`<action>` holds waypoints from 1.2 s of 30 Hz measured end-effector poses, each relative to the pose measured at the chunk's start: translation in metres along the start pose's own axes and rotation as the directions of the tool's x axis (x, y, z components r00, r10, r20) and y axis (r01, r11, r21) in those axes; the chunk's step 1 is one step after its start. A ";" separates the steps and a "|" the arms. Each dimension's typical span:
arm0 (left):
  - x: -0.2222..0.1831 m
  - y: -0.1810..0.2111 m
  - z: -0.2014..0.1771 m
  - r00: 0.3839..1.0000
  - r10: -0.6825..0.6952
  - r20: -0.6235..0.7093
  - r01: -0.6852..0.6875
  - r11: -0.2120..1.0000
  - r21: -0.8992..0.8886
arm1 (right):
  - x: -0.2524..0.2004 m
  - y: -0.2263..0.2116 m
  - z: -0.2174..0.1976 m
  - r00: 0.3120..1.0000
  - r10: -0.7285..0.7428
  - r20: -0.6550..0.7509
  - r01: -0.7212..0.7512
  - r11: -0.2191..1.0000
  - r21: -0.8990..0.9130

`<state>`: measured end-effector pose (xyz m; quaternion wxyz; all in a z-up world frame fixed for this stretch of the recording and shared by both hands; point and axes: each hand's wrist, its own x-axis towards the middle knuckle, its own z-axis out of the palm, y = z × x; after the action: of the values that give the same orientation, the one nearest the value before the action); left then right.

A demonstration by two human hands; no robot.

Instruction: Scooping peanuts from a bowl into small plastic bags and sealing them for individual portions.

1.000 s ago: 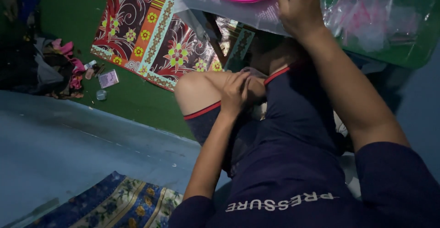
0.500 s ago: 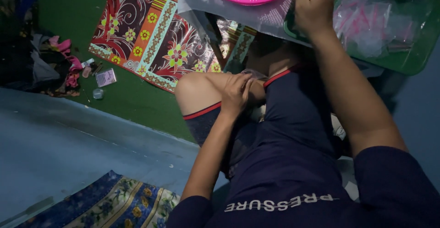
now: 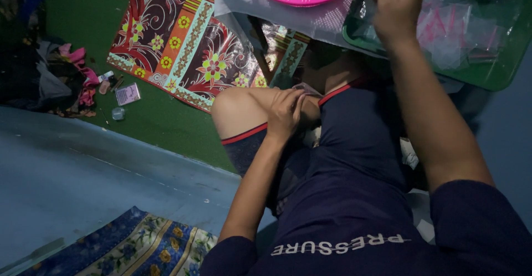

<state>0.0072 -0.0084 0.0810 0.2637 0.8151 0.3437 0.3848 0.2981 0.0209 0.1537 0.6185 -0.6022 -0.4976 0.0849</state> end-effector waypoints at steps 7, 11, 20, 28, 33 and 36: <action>-0.001 -0.003 0.001 0.999 0.008 -0.033 -0.008 1.000 -0.006 | -0.024 -0.053 -0.030 0.919 0.393 0.039 -0.374 0.835 0.403; -0.015 -0.022 0.015 0.997 -0.080 -0.007 0.079 0.995 -0.068 | -0.055 -0.099 -0.044 0.895 0.426 0.134 -0.445 0.822 0.356; -0.015 -0.033 0.018 0.998 -0.056 -0.024 0.054 0.997 -0.054 | -0.151 -0.101 -0.042 0.899 0.427 0.099 -0.434 0.899 0.062; -0.015 -0.032 0.021 0.998 -0.042 -0.043 0.043 0.999 0.027 | -0.193 -0.067 -0.044 0.937 -0.181 0.299 0.197 0.980 -0.024; -0.016 -0.033 0.020 0.999 -0.050 -0.012 0.050 0.999 0.021 | -0.190 -0.068 -0.044 0.836 -0.402 0.374 0.450 0.892 -0.047; -0.016 -0.029 0.021 0.997 -0.068 -0.024 0.069 0.996 0.050 | -0.186 -0.075 -0.046 0.805 -0.443 0.395 0.496 0.867 -0.039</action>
<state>0.0066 -0.0057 0.0413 0.2521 0.8048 0.3838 0.3760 0.2028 -0.1601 0.1300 0.4702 -0.4746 -0.7441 0.0066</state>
